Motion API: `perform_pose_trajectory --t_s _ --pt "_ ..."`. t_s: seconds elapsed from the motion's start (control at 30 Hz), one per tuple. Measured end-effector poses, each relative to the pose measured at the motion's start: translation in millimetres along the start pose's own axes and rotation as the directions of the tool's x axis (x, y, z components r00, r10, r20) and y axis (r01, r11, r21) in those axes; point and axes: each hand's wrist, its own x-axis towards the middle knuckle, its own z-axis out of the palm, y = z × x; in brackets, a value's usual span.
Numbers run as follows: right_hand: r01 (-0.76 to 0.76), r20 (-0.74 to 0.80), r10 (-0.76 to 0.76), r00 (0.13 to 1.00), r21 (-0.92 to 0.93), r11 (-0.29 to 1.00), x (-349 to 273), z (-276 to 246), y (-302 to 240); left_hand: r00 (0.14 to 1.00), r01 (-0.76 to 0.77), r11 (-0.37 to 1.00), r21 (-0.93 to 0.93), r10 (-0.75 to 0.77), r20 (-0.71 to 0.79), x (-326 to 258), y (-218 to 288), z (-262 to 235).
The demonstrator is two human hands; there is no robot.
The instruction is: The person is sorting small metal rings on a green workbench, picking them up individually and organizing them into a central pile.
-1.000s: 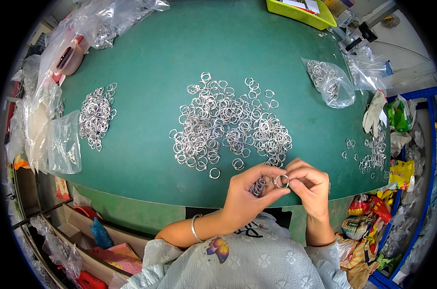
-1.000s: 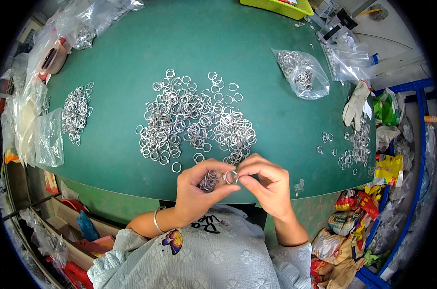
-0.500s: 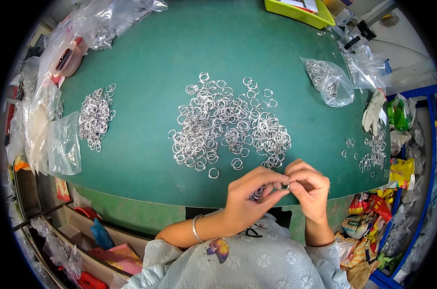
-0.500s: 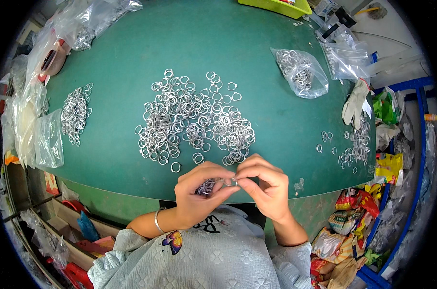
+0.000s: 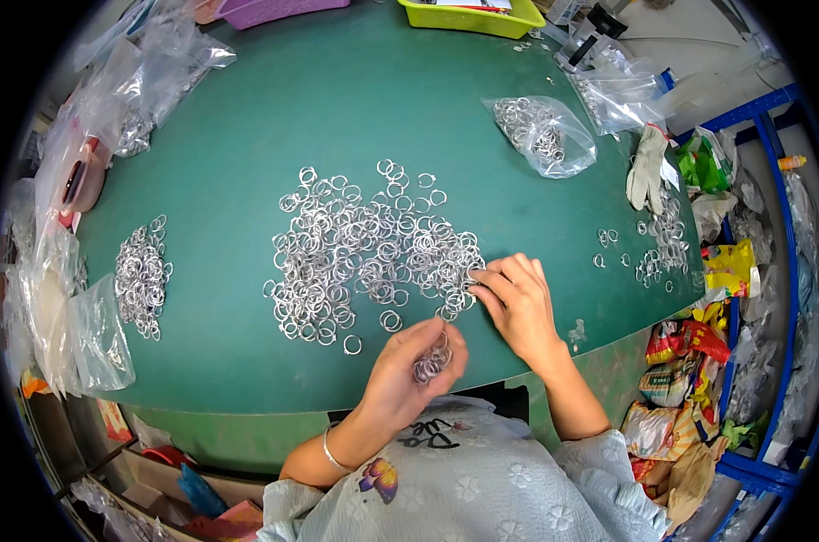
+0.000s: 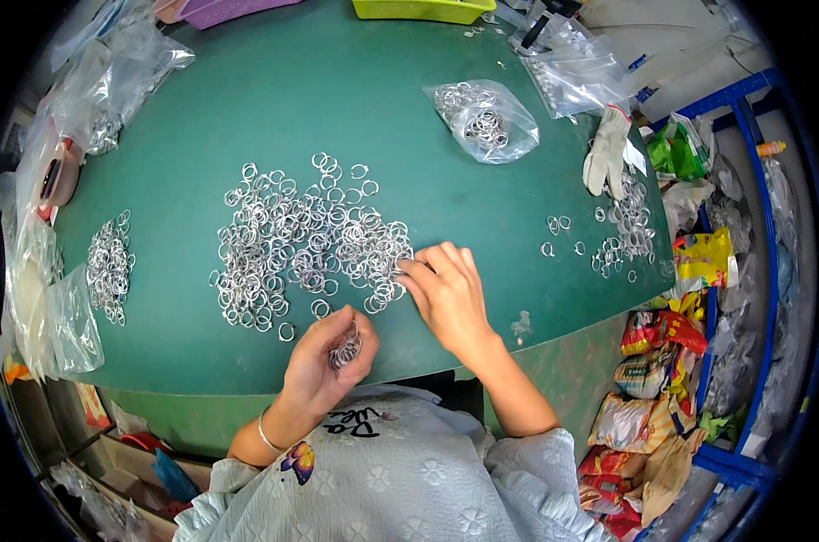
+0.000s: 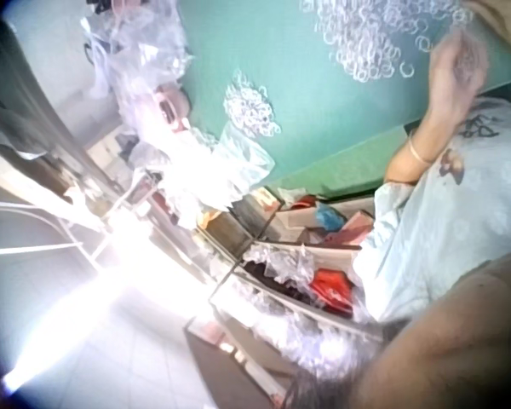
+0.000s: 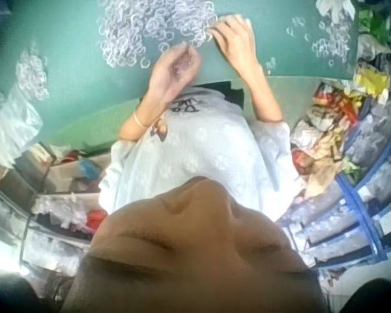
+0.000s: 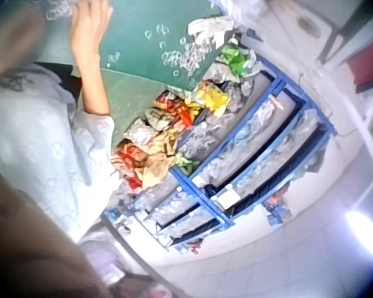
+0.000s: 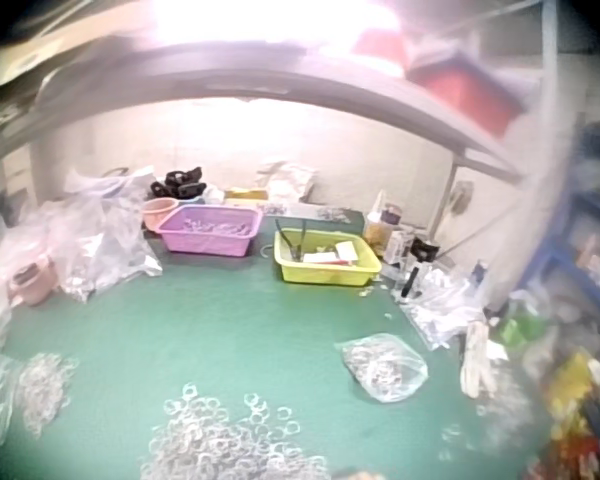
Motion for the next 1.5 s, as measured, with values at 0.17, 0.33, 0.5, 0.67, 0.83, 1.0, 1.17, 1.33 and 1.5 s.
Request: perform_pose_trajectory --t_s 0.17,0.33,0.5,0.67,0.83,1.0,1.17,1.33,1.5 --pt "-0.087 -0.073 0.096 0.993 0.124 0.988 3 -6 3 0.998 0.01 0.998 0.061 -0.014 0.062 1 -3 -11" --pt "-0.177 -0.055 0.196 0.979 0.249 0.952 -1 -15 12 0.987 -0.014 0.988 0.152 0.038 -0.155 2 -5 11" --pt "-0.412 0.12 0.421 0.899 0.555 0.723 -5 -25 1 0.987 -0.087 0.984 0.153 0.106 -0.121 4 -5 8" --pt "-0.417 0.318 0.373 0.871 0.882 0.221 -13 -24 -17 0.981 -0.125 0.972 0.2 0.151 -0.122 5 -7 5" --pt "-0.243 0.196 0.158 0.968 0.892 0.382 -14 -21 -29 0.961 -0.168 0.935 0.313 0.226 -0.158 6 -7 10" --pt "-0.185 0.145 0.114 0.983 0.79 0.585 -11 -25 -30 0.95 -0.152 0.886 0.439 0.254 -0.183 6 -6 8" --pt "-0.271 0.118 0.344 0.931 0.856 0.44 -13 -23 -44 0.94 -0.184 0.886 0.426 0.285 -0.186 8 -8 9" --pt "-0.305 0.163 0.338 0.927 0.851 0.427 -14 -24 -42 0.942 -0.209 0.88 0.427 0.299 -0.154 6 -7 9" --pt "-0.302 0.198 0.299 0.933 0.884 0.358 -16 -26 -41 0.946 -0.225 0.866 0.447 0.303 -0.112 4 -5 13"
